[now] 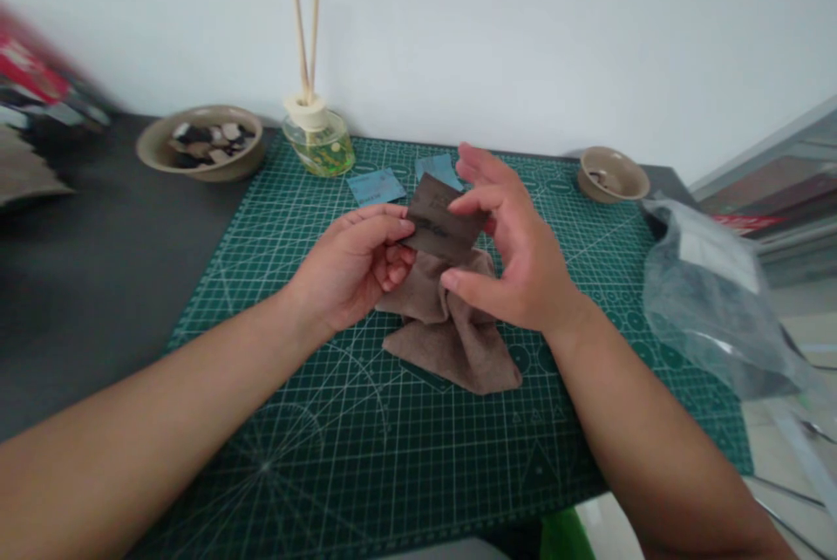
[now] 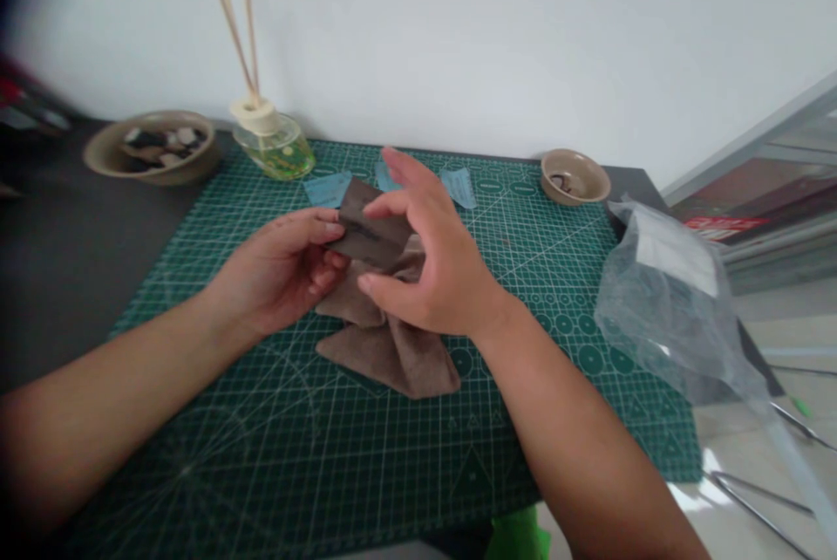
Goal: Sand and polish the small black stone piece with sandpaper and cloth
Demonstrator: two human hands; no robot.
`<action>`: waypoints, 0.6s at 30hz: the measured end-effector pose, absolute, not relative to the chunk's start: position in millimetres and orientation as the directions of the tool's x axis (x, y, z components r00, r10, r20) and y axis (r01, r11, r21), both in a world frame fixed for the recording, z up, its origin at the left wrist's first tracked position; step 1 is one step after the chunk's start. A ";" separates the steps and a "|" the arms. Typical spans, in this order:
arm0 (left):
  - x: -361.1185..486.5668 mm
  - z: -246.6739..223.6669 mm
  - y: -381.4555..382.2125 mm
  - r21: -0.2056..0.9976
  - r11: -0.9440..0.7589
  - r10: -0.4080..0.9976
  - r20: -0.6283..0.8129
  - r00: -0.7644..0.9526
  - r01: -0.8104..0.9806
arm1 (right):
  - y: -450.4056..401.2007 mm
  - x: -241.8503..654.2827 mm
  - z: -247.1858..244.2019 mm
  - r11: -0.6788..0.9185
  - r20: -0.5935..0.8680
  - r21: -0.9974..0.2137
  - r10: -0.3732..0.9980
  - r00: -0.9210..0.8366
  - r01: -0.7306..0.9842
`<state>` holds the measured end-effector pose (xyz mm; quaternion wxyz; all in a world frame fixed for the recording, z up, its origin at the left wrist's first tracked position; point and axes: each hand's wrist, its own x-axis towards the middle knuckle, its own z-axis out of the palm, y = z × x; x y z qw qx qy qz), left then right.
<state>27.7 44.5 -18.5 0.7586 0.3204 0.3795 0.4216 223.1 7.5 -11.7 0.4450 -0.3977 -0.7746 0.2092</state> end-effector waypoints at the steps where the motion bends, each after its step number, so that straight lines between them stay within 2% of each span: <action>1: 27.8 -18.5 44.0 0.819 0.418 0.891 -0.286 0.353 -0.393 | 8.9 222.0 -13.7 0.539 0.495 -0.758 0.842 -0.213 0.368; 3: 27.9 -18.5 41.8 0.848 0.378 0.899 -0.241 0.365 -0.372 | 13.3 219.7 -18.1 0.393 0.398 -0.885 0.917 -0.031 0.250; 6: 28.3 -18.5 37.1 0.879 0.331 0.901 -0.187 0.391 -0.342 | 20.0 218.1 -21.9 0.168 0.190 -0.976 0.968 0.166 0.136; 8: 29.2 -19.2 34.3 0.892 0.303 0.900 -0.151 0.409 -0.336 | 21.5 218.1 -21.7 0.097 0.107 -0.992 0.984 0.140 0.075; 12: 31.8 -21.8 30.6 0.914 0.260 0.876 -0.089 0.474 -0.310 | 17.9 217.4 -18.8 0.059 0.059 -0.998 0.998 0.003 0.009; 18: 32.3 -21.3 28.4 0.893 0.287 0.872 -0.095 0.480 -0.346 | 19.4 218.4 -14.1 0.022 0.012 -0.997 0.991 0.130 -0.072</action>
